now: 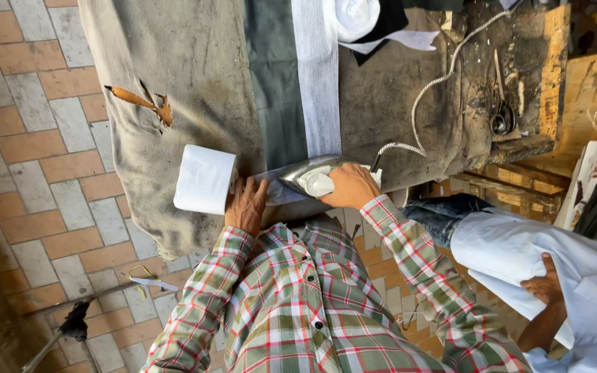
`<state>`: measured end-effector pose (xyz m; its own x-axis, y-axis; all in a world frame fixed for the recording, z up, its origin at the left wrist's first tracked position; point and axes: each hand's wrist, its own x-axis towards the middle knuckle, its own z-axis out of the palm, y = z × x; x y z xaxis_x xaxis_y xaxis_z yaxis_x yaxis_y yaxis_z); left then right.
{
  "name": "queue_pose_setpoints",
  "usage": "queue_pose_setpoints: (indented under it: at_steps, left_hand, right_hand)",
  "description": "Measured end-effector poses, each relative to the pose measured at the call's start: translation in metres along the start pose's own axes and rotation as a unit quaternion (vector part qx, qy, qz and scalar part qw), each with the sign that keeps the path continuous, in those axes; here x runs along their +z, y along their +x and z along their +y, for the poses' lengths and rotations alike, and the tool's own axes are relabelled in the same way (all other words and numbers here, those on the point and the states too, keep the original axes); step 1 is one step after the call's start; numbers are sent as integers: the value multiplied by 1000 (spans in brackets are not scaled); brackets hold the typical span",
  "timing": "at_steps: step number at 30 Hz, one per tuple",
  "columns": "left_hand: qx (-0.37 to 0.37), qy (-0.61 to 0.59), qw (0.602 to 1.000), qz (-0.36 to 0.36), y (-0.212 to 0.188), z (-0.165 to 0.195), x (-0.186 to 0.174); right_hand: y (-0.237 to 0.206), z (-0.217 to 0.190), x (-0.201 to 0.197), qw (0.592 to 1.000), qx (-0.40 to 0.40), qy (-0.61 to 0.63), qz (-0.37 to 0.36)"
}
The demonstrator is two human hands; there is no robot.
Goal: The person irons a strip of white fusible interfacing onto a dark fabric panel on a padded ironing table, pressing along its length with a clothes iron. They reposition the fabric, unroll more interfacing, trim it with scissors, and press the fused strip flat.
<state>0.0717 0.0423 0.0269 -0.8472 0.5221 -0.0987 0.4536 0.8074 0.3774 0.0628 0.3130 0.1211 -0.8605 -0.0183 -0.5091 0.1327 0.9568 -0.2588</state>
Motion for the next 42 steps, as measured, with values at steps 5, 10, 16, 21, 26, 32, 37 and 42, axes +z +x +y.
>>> queue_pose_setpoints:
  at_steps: [5, 10, 16, 21, 26, 32, 37, 42]
  left_hand:
    - [-89, -30, 996, -11, -6, 1, -5]
    - [-131, 2, 991, -27, -14, 5, 7]
    - [-139, 4, 988, -69, -20, 5, 13]
    - [-175, 43, 976, -123, -17, 9, 9]
    - [-179, 73, 967, -167, -8, 9, 5]
    - [-148, 62, 978, -130, -1, 2, 6]
    - [-120, 36, 990, -69, -2, -7, 9]
    - [-122, 1, 991, -57, 2, -7, 9]
  right_hand:
    - [24, 5, 1, 982, 6, -3, -190]
    - [21, 7, 8, 992, -19, 12, -126]
    - [6, 13, 25, 997, -21, 67, -34]
    - [-3, 19, 40, 993, -68, 91, 17]
    - [-7, 25, 52, 988, -93, 119, 39]
    - [14, 25, 55, 992, -76, 90, -33]
    - [11, 57, 24, 950, -218, 211, 72]
    - [-19, 65, -5, 980, -109, 156, 57]
